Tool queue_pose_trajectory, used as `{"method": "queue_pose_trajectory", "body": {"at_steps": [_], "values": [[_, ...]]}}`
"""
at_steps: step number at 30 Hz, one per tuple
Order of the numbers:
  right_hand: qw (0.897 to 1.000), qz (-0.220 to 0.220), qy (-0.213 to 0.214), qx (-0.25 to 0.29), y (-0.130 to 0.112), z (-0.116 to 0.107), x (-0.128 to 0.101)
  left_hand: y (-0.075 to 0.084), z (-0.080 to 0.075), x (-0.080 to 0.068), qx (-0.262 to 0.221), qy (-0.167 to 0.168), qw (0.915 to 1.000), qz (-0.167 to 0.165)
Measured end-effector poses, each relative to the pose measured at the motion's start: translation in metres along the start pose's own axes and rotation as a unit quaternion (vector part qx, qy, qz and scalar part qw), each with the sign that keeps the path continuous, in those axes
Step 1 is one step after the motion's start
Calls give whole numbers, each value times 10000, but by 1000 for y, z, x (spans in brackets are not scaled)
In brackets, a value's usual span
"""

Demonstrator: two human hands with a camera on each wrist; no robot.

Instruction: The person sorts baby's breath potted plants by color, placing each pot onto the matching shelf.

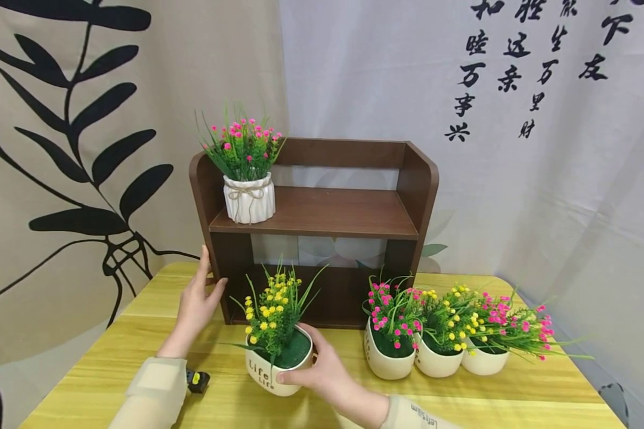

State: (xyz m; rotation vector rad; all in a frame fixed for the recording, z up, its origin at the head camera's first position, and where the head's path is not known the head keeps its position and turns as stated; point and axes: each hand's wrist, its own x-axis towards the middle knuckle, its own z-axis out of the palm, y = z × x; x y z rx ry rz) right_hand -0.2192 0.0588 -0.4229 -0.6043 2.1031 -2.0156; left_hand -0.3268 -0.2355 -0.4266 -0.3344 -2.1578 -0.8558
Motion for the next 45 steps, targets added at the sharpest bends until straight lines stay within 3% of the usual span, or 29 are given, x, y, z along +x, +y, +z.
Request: {"method": "queue_pose_trajectory", "body": {"at_steps": [15, 20, 26, 36, 45], "values": [[9989, -59, 202, -409, 7, -1, 10, 0, 0, 0, -29, -38, 10000, -21], [9975, 66, 363, -595, 15, -1, 21, 1, 0, 0, 66, -5, 10000, 13], [9985, 156, 343, -395, 26, 0, 37, 2, -1, 1, 75, -37, 10000, -21], [9979, -3, 537, -353, 43, 6, 63, 2, -1, 0, 39, -136, 9997, -178], [9957, -115, 729, -560, 52, 8, 81, 1, -1, 0, 46, -80, 9999, -80]]}}
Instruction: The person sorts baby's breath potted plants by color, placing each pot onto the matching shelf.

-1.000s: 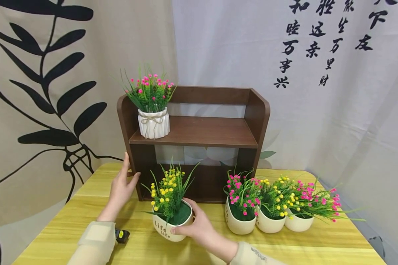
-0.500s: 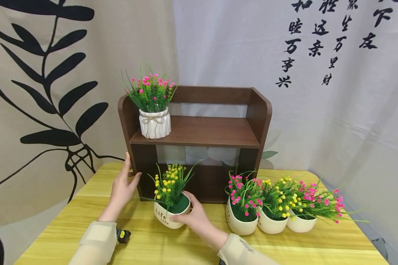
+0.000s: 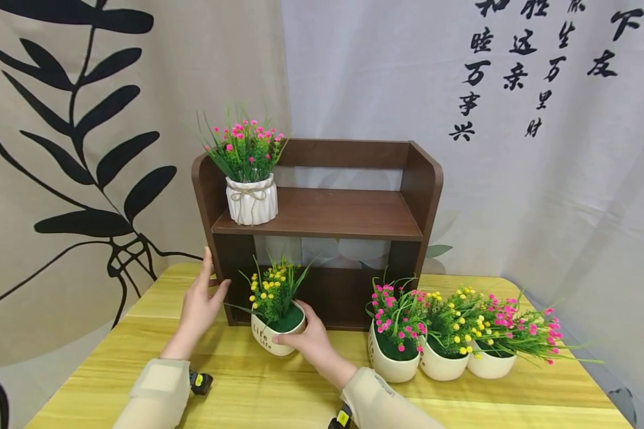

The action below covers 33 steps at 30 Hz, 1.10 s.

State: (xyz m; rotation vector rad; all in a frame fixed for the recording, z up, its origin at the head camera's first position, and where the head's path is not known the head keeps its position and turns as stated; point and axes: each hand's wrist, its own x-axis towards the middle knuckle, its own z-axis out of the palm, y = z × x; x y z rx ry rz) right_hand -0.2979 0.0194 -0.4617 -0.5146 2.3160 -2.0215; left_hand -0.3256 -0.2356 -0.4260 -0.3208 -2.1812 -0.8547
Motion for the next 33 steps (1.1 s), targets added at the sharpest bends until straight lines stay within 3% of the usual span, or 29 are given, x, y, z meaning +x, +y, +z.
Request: {"method": "queue_pose_trajectory", "body": {"at_steps": [18, 33], "values": [[9992, 124, -327, -207, 2, -3, 17, -2, 1, -4, 95, 144, 9998, 38], [9998, 135, -135, 115, 0, -4, 26, -1, 1, -2, 24, 179, 9997, 172]]}}
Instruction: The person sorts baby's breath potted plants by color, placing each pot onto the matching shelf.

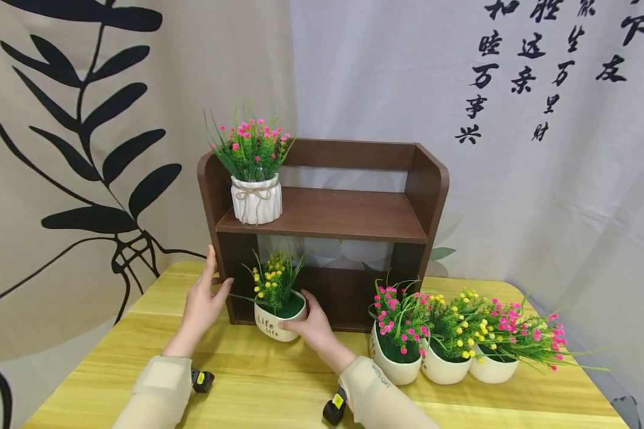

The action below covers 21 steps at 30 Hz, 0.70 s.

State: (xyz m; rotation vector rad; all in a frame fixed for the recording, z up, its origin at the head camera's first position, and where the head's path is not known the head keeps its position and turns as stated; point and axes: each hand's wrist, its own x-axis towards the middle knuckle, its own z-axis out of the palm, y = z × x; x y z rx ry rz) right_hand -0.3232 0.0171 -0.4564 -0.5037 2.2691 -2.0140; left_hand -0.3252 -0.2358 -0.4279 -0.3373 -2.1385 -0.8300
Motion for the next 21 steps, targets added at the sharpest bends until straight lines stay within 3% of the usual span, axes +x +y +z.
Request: {"method": "queue_pose_trajectory", "body": {"at_steps": [10, 18, 21], "values": [[9995, 240, 155, 162, 0, -2, 11, 2, -1, -1, 16, -120, 9998, -152], [9983, 317, 372, 306, -26, -2, 11, 3, -2, -1, 21, -111, 9999, -102], [9978, 378, 441, 314, -19, -2, 19, 3, -2, 0, 20, -167, 9998, -138]]}}
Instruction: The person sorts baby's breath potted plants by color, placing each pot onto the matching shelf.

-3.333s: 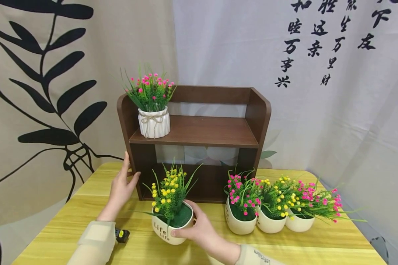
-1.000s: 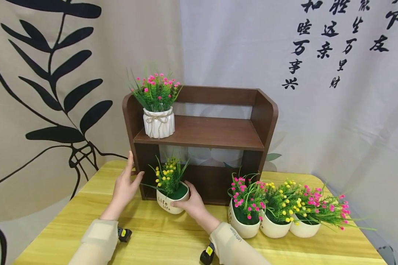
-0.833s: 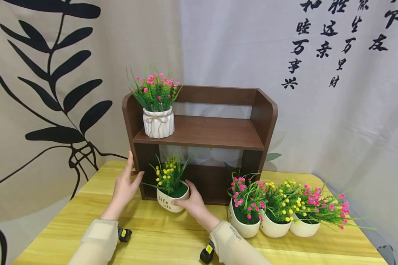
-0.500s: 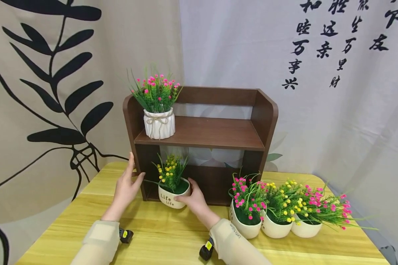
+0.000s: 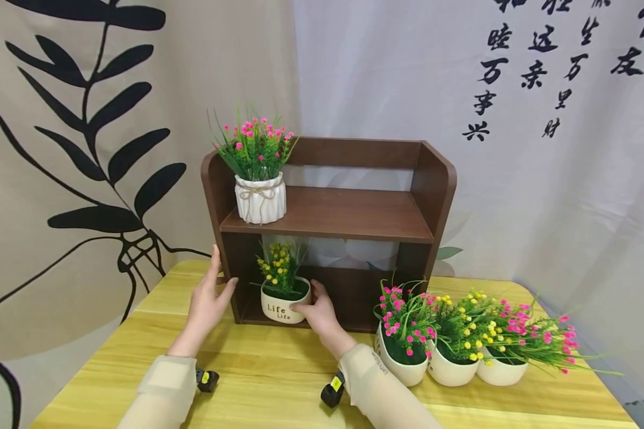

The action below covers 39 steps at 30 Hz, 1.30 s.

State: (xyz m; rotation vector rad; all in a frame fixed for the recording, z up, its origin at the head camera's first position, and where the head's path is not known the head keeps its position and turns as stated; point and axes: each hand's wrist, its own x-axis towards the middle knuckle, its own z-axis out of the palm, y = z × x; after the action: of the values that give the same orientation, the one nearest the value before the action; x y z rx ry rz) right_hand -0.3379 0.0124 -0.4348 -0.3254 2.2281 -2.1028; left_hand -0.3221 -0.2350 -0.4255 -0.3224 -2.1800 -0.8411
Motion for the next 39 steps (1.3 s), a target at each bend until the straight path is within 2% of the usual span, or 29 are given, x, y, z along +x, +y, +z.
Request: {"method": "queue_pose_trajectory", "body": {"at_steps": [6, 11, 21, 27, 30, 34, 39], "values": [[9996, 121, 231, -145, 16, -6, 14, 3, 4, 2, -16, 42, 9999, 112], [9991, 123, 349, -206, 16, -9, 16, 6, 7, 3, -44, 94, 9998, 191], [9993, 135, 292, -180, 12, -14, 12, 8, 11, 4, -131, -8, 9998, 138], [9994, 188, 16, -298, 3, -14, -4, 4, 9, 5, -130, -14, 9999, -10], [9989, 121, -155, -431, -2, -14, -15, 1, 7, 5, -105, 20, 9999, 27], [9969, 11, -519, -598, -10, -19, -36, -1, 5, 4, -48, 80, 9999, 136], [9912, -189, -988, -865, -22, -32, -68, -4, 4, 2, -28, 97, 9999, 86]]}}
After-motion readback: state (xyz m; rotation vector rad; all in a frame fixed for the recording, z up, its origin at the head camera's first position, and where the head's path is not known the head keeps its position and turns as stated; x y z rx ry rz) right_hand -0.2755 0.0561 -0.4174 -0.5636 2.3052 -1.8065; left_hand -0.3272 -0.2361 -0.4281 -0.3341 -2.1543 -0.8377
